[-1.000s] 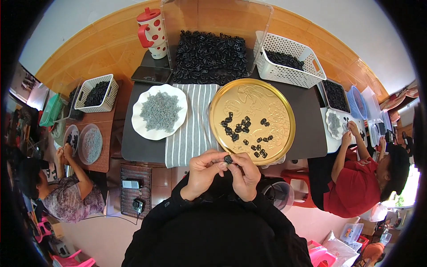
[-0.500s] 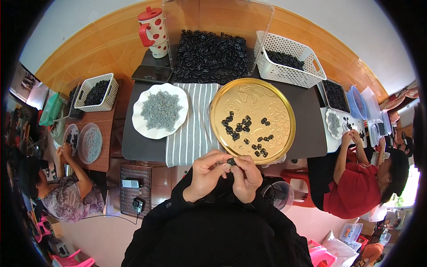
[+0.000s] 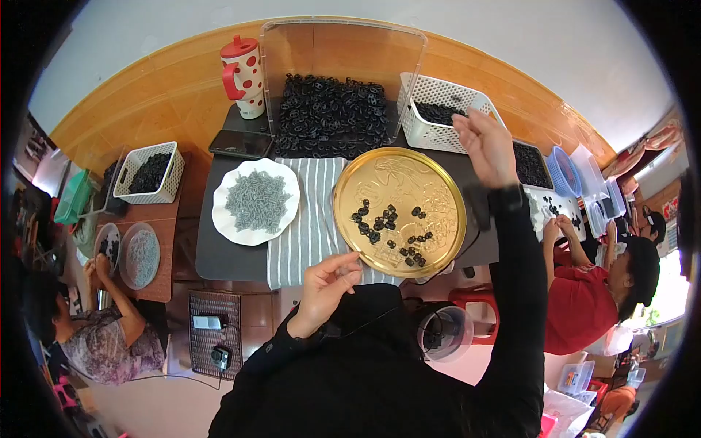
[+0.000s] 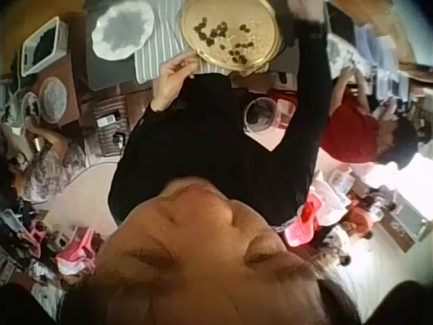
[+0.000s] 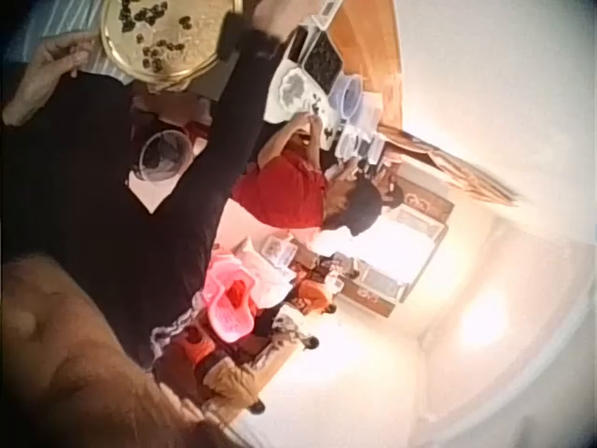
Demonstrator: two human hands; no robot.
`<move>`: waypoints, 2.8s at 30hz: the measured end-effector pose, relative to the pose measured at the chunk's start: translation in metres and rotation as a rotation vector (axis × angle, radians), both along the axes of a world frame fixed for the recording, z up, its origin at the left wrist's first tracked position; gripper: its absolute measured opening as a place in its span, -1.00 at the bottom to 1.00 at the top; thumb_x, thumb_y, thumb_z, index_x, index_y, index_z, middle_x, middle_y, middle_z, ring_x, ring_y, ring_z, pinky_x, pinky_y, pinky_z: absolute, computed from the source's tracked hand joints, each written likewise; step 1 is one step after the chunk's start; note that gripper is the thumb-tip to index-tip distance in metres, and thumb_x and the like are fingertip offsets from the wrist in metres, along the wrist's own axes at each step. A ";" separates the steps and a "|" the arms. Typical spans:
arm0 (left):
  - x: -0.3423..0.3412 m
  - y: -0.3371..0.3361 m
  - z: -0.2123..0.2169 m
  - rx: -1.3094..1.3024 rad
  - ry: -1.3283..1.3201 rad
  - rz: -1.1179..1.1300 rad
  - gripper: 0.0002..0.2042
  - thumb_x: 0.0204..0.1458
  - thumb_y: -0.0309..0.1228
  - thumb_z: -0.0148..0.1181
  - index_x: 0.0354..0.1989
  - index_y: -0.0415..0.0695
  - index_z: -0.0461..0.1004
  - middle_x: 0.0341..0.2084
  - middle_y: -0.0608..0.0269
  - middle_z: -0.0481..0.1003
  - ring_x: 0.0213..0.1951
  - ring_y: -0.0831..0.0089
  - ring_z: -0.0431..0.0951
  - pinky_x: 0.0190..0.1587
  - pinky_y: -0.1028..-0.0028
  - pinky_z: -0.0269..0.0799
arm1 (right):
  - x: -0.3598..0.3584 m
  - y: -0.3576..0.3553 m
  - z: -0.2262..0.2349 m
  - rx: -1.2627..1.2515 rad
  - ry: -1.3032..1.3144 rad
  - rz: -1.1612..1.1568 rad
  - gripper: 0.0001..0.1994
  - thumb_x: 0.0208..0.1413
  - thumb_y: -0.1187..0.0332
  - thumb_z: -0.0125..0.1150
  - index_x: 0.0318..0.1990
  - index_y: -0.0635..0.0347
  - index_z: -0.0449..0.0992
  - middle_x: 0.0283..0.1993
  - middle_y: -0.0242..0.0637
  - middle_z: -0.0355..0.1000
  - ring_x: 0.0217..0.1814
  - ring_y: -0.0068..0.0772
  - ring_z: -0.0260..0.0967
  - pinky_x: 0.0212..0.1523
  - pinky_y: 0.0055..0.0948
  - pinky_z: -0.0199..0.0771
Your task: The person assembles cord locks by taking plastic toggle bodies and springs from the trays and fitting them together by hand.
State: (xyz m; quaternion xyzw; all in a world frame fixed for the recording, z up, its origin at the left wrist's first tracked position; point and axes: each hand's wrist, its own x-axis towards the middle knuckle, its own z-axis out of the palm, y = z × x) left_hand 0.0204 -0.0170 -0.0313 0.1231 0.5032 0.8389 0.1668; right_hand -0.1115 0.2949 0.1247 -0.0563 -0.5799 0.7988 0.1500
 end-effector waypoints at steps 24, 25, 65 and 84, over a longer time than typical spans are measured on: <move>-0.004 -0.004 -0.011 -0.081 -0.056 -0.012 -0.78 0.08 -0.57 0.15 -0.08 -0.24 0.51 -0.37 0.29 0.47 -0.39 0.62 0.44 -0.42 0.64 0.37 | 0.073 -0.074 -0.129 1.557 0.009 0.385 -0.78 -0.18 0.47 0.27 -0.32 0.28 0.43 -0.40 -0.02 0.38 -0.30 0.08 0.40 -0.28 -0.11 0.39; -0.004 -0.003 -0.010 -0.084 -0.056 -0.015 -0.78 0.08 -0.57 0.15 -0.08 -0.24 0.51 -0.37 0.29 0.47 -0.39 0.62 0.44 -0.42 0.64 0.37 | 0.074 -0.071 -0.132 1.502 0.022 0.394 -0.78 -0.16 0.49 0.26 -0.30 0.31 0.43 -0.39 -0.06 0.39 -0.32 -0.01 0.42 -0.30 -0.17 0.41; -0.031 -0.010 0.012 -0.854 0.685 0.390 -0.80 -0.09 -0.63 0.15 -0.23 -0.33 0.48 -0.42 0.01 0.38 -0.40 0.07 0.44 -0.37 0.26 0.36 | 0.116 -0.113 -0.126 1.589 0.399 0.331 -0.84 -0.19 0.56 0.10 -0.37 0.28 0.36 -0.48 -0.21 0.35 -0.38 -0.24 0.35 -0.34 -0.32 0.36; -0.015 0.037 0.024 -0.664 0.680 0.173 -0.79 -0.04 -0.63 0.17 -0.19 -0.30 0.50 -0.37 0.12 0.42 -0.43 0.36 0.49 -0.41 0.48 0.41 | 0.136 -0.106 -0.140 0.027 -0.204 0.288 -0.77 0.02 0.66 0.11 -0.13 0.33 0.42 -0.35 -0.35 0.44 -0.31 -0.64 0.37 -0.25 -0.66 0.37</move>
